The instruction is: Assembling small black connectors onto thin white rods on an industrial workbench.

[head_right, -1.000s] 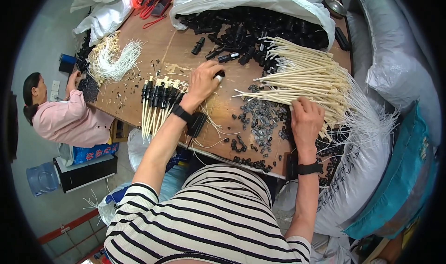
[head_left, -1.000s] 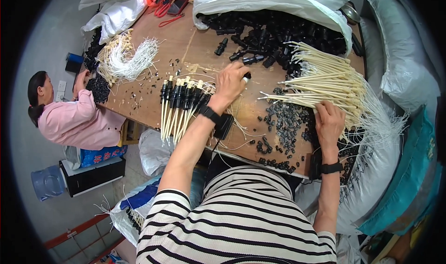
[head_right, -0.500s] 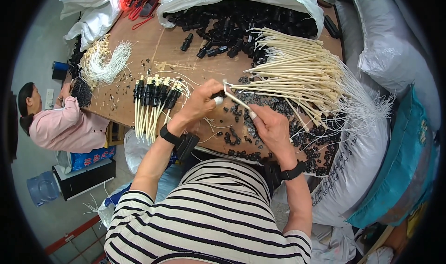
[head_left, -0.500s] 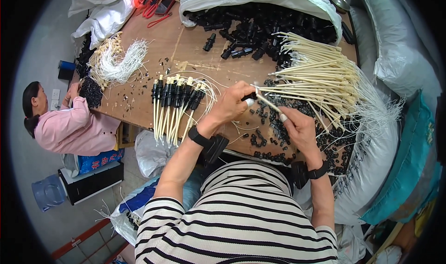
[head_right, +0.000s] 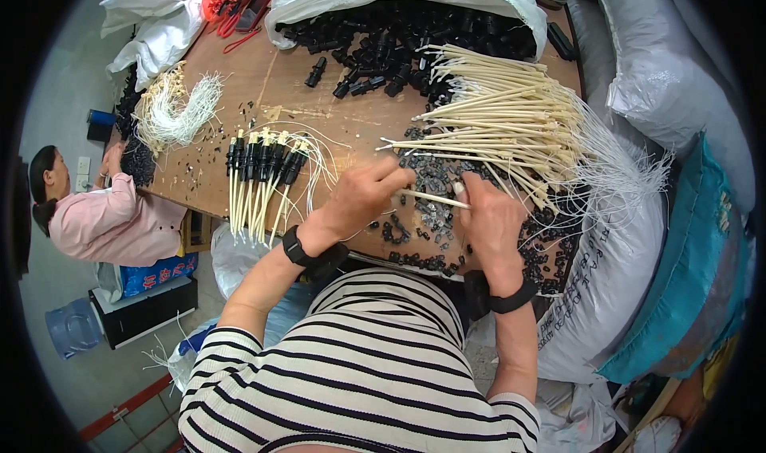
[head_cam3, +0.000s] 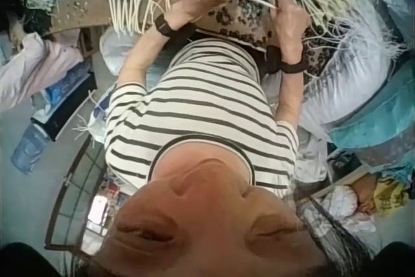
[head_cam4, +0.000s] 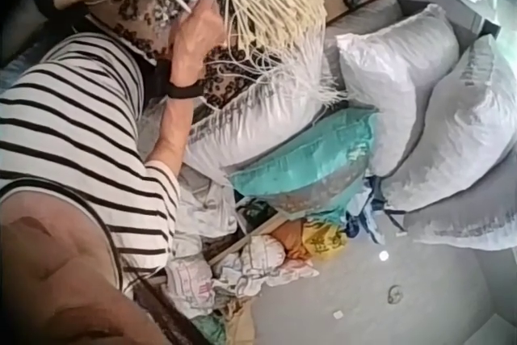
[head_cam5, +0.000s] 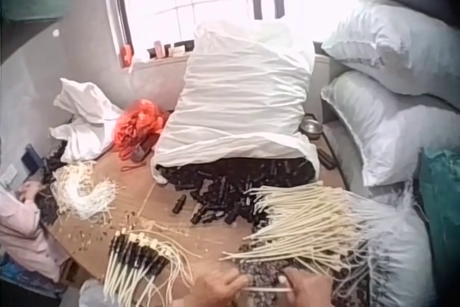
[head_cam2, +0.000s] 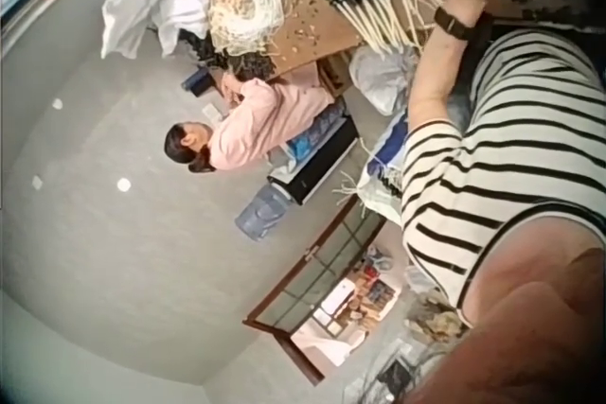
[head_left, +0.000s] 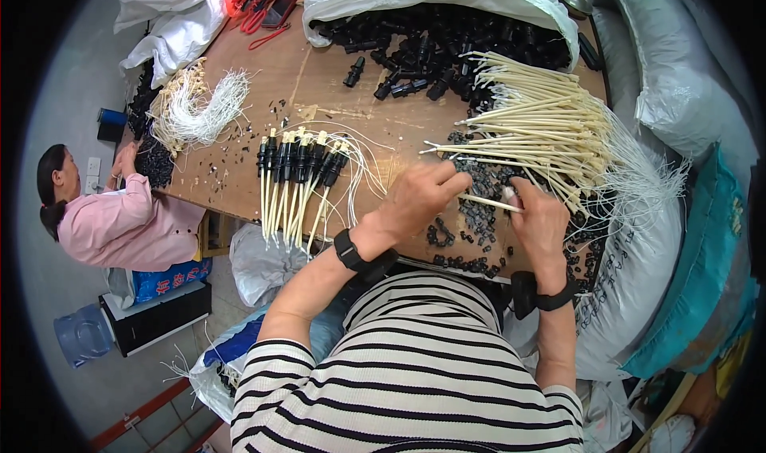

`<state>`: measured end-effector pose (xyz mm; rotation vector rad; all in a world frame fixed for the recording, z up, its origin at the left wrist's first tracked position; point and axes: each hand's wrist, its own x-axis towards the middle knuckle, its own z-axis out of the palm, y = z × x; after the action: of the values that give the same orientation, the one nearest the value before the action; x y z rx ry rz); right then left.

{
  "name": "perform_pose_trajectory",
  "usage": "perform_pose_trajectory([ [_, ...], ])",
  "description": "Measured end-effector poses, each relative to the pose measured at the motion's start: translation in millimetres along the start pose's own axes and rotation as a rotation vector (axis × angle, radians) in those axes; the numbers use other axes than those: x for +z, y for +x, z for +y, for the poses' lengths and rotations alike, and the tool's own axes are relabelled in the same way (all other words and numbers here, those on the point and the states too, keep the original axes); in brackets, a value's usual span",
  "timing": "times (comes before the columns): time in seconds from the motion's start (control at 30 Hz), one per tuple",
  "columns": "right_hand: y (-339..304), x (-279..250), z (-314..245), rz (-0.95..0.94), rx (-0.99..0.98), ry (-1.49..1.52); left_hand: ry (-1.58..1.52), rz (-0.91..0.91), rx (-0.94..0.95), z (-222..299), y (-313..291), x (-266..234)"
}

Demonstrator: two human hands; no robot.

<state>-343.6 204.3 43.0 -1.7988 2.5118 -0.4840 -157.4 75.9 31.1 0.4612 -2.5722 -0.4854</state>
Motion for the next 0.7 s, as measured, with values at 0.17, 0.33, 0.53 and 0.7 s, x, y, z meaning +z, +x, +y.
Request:
perform_pose_trajectory([
  [0.17,0,10,-3,0.057,-0.022,0.176,0.041,-0.137,-0.137,2,-11,-11],
  [0.33,3,28,-32,-0.023,-0.156,0.407,-0.315,-0.023,-0.043,23,-4,9],
  [0.53,8,29,-24,-0.022,0.058,0.363,-0.169,-0.112,-0.323,12,-10,-12],
  [0.7,6,40,-25,0.056,-0.054,0.415,-0.263,-0.047,-0.207,10,-12,-10],
])
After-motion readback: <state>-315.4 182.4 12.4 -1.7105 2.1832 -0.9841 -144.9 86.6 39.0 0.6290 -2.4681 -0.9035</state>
